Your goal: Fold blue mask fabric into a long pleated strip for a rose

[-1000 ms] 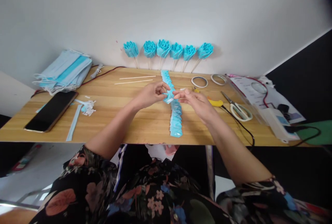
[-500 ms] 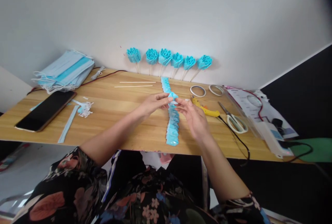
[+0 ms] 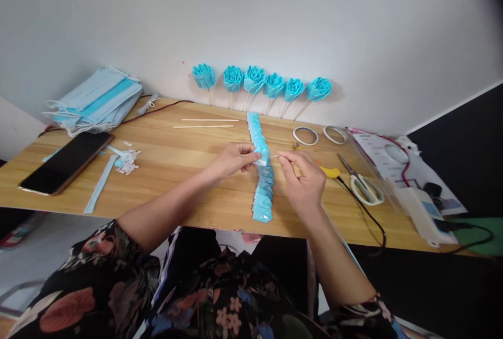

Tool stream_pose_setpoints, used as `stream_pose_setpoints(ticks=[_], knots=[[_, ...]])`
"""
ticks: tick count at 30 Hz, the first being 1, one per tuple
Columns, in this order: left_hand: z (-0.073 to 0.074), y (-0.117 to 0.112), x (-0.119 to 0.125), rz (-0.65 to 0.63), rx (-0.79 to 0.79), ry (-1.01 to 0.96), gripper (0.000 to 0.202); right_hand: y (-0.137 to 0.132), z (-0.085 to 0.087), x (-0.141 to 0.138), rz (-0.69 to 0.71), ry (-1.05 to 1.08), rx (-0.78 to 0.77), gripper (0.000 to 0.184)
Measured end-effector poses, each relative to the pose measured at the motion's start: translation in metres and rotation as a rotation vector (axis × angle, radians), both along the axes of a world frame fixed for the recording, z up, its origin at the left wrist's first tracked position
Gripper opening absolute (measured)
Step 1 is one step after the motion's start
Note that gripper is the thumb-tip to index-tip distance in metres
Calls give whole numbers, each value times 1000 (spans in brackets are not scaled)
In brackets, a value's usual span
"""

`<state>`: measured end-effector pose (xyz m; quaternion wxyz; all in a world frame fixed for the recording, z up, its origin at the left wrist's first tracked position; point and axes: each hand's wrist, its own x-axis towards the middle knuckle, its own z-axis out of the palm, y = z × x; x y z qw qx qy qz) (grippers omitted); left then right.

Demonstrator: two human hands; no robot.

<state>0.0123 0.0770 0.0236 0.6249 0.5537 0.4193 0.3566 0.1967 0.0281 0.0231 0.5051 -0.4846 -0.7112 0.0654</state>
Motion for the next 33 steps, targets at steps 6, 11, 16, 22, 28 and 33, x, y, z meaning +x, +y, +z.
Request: stream_pose_setpoints(ticks=[6, 11, 16, 22, 28, 33], knots=[[2, -2, 1, -55, 37, 20, 26, 4, -5, 1, -110, -352, 301, 16], [6, -3, 0, -48, 32, 26, 27, 6, -8, 2, -148, -439, 383, 17], [9, -4, 1, -47, 17, 37, 26, 5, -10, 1, -165, -433, 371, 19], [11, -6, 1, -41, 18, 32, 27, 5, -10, 1, -153, -462, 400, 18], [6, -5, 1, -58, 50, 26, 24, 5, -14, 1, -140, -446, 289, 17], [2, -3, 2, -37, 12, -38, 24, 6, -13, 0, -117, -473, 260, 19]])
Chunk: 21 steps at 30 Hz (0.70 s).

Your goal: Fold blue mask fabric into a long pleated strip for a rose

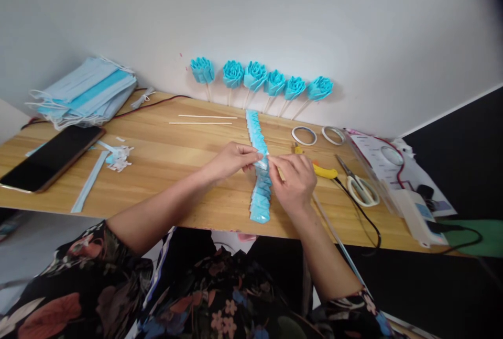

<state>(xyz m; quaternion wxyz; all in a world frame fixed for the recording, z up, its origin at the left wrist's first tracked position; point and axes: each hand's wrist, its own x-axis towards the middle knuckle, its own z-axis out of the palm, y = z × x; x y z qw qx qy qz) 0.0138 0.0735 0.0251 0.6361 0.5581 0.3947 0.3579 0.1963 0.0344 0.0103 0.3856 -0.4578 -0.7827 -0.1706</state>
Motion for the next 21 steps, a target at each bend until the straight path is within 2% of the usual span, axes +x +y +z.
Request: stream_pose_setpoints(ticks=[4, 6, 10, 13, 16, 21], knots=[[-6, 5, 0, 46, -111, -67, 22, 1, 8, 0, 93, -32, -115, 21], [-8, 7, 0, 73, -151, -87, 21, 0, 15, 1, 150, 21, -200, 24], [-7, 6, 0, 56, -115, -94, 19, 0, 26, 8, 123, 435, -367, 29], [-5, 4, 0, 18, -58, -53, 21, 2, 21, 11, 132, 683, -543, 29], [-3, 2, 1, -14, -12, -8, 25, 7, 10, 7, 219, 777, -720, 35], [-2, 0, 2, -58, 53, 40, 30, 11, -2, -3, 252, 822, -775, 42]])
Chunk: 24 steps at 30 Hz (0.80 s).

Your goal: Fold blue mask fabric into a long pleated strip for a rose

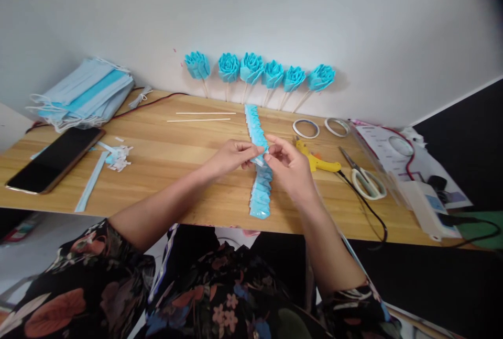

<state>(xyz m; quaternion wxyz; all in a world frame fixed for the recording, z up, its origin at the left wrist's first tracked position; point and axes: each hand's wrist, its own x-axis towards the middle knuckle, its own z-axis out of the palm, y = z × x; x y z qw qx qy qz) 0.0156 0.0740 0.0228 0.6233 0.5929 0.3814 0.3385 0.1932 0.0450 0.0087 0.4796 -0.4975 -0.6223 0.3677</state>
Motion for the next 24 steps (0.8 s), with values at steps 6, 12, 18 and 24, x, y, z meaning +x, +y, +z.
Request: stream_pose_setpoints(ticks=[6, 12, 18, 24], knots=[[-5, 0, 1, -50, 18, -115, 21, 1, -1, -3, -10, 86, -24, 37], [-10, 4, -1, -69, -24, -134, 15, 2, -1, -4, 5, 149, -41, 33], [-11, 2, 2, -89, -36, -99, 17, 1, -2, -5, -8, 122, -7, 35], [-12, 0, 4, -55, -89, -119, 13, 0, -5, 1, -89, 157, 4, 32]])
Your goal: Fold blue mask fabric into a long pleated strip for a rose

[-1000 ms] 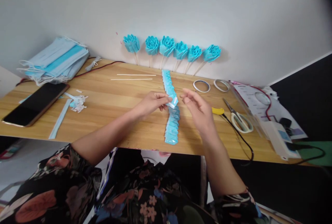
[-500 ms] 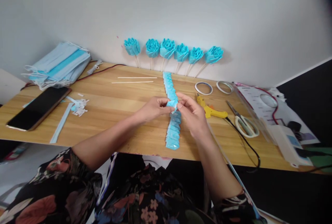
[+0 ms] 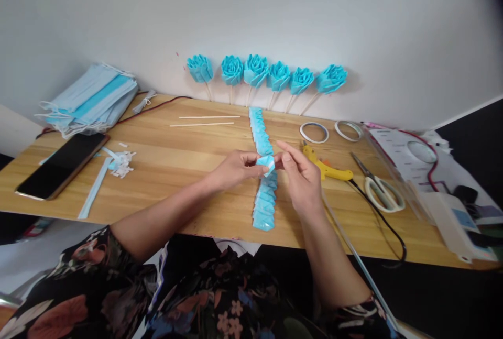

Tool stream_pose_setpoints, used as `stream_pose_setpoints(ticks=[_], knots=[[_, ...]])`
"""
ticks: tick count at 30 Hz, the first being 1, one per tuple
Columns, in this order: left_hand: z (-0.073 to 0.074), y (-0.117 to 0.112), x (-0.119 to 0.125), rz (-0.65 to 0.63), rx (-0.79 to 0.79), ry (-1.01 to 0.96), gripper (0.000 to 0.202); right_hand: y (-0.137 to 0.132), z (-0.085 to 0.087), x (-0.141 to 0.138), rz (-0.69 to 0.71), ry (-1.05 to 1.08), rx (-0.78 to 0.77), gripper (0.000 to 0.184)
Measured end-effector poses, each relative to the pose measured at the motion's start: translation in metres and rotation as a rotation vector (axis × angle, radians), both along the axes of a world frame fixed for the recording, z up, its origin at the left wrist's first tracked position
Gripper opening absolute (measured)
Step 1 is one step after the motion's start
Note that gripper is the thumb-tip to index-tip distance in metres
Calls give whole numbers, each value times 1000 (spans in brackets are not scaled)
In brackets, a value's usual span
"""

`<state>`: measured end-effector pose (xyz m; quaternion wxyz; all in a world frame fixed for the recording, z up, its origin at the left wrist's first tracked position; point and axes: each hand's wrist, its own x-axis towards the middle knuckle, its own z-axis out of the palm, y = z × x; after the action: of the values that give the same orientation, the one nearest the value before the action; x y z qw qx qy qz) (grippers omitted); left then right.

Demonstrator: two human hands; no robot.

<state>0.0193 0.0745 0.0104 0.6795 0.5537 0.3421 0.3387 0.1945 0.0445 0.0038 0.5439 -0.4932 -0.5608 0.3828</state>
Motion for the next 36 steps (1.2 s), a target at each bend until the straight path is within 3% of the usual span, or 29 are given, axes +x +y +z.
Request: stream_pose_setpoints(ticks=[7, 14, 20, 29, 36], knots=[[-2, 2, 0, 135, -8, -27, 19, -5, 1, -3, 58, -29, -58, 38], [3, 2, -1, 124, 39, -18, 31, -7, 3, -7, 107, -38, -117, 40], [0, 6, -2, 126, 65, -136, 23, -10, 4, -8, 128, -33, -116, 41], [1, 3, 0, 124, -8, -181, 24, -9, 5, -9, 138, -74, -133, 18], [-2, 3, 0, 150, -1, -164, 23, -9, 4, -9, 135, -176, -104, 20]])
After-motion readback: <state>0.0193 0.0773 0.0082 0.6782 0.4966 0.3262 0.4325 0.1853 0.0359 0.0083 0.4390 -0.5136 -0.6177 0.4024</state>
